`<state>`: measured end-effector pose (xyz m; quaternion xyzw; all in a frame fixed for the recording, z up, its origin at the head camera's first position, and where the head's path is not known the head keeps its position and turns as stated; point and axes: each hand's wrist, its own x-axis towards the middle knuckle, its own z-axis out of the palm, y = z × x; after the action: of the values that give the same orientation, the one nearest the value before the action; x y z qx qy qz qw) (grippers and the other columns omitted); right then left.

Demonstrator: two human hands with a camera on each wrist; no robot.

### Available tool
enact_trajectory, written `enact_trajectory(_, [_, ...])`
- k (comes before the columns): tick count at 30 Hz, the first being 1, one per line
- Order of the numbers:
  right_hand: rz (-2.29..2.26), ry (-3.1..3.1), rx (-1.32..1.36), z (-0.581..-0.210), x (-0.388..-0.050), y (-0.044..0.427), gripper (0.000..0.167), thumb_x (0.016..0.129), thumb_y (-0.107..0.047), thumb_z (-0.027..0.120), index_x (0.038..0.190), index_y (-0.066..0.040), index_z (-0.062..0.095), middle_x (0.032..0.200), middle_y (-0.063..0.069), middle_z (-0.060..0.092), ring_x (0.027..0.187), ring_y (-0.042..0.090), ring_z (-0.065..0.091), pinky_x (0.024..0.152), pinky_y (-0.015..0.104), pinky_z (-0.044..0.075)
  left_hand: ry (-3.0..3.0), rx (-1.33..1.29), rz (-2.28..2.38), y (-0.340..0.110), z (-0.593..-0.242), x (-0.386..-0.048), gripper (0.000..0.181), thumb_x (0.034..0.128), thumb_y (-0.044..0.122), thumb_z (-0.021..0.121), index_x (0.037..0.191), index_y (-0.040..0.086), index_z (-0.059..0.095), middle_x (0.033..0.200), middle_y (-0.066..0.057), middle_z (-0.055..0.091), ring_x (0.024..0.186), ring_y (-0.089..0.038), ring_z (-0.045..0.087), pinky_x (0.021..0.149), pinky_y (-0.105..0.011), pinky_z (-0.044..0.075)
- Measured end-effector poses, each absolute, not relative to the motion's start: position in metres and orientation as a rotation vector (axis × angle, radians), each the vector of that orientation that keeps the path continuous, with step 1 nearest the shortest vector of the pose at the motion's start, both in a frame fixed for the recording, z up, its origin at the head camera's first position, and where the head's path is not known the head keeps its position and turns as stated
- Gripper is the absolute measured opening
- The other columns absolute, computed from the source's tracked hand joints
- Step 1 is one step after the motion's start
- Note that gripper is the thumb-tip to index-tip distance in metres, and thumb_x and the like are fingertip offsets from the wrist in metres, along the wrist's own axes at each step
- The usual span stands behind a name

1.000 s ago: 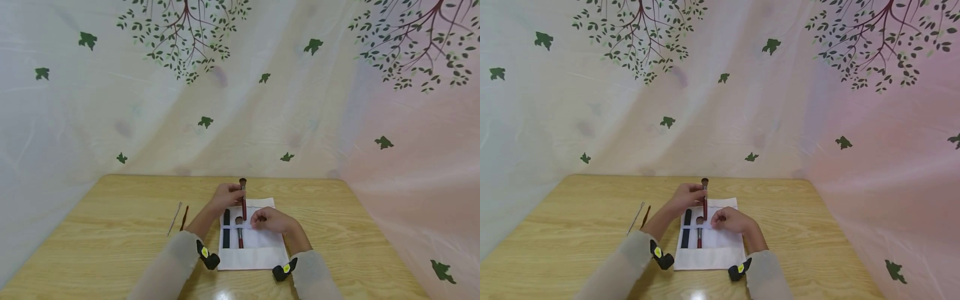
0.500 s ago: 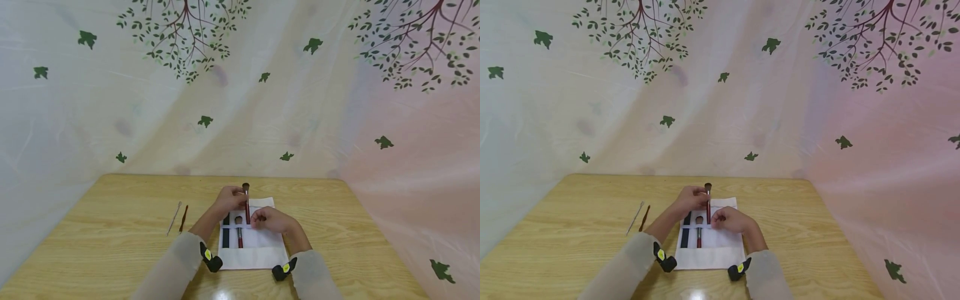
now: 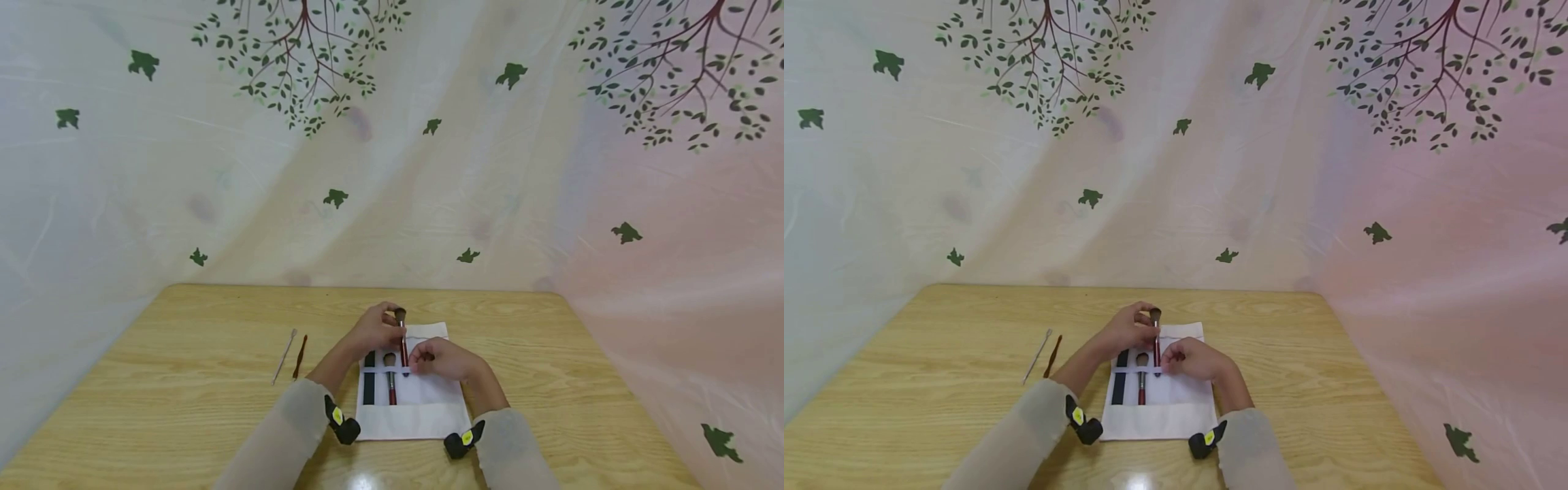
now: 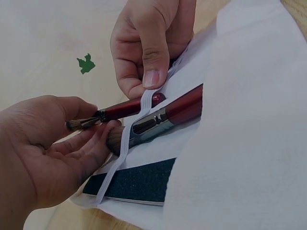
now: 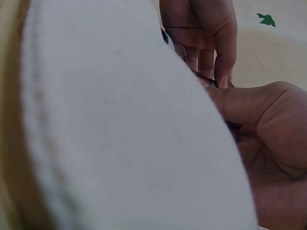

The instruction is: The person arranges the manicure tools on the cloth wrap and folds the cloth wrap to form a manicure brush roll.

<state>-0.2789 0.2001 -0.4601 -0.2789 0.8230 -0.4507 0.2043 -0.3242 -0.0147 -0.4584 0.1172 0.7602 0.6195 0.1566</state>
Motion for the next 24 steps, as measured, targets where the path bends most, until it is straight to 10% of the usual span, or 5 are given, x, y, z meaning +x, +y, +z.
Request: enact_trajectory(24, [-1.227, 2.298, -0.777, -0.4613, -0.2828, 0.2002, 0.005, 0.099, 0.000, 0.063, 0.097, 0.002, 0.068, 0.090, 0.000, 0.062, 0.084, 0.014, 0.053, 0.078, 0.027, 0.043, 2.422, 0.647, 1.483, -0.0228, -0.4615, -0.3277, 0.035, 0.0848, 0.012, 0.084, 0.116, 0.002, 0.072, 0.103, -0.005, 0.073, 0.094, -0.017, 0.067, 0.083, -0.033, 0.054])
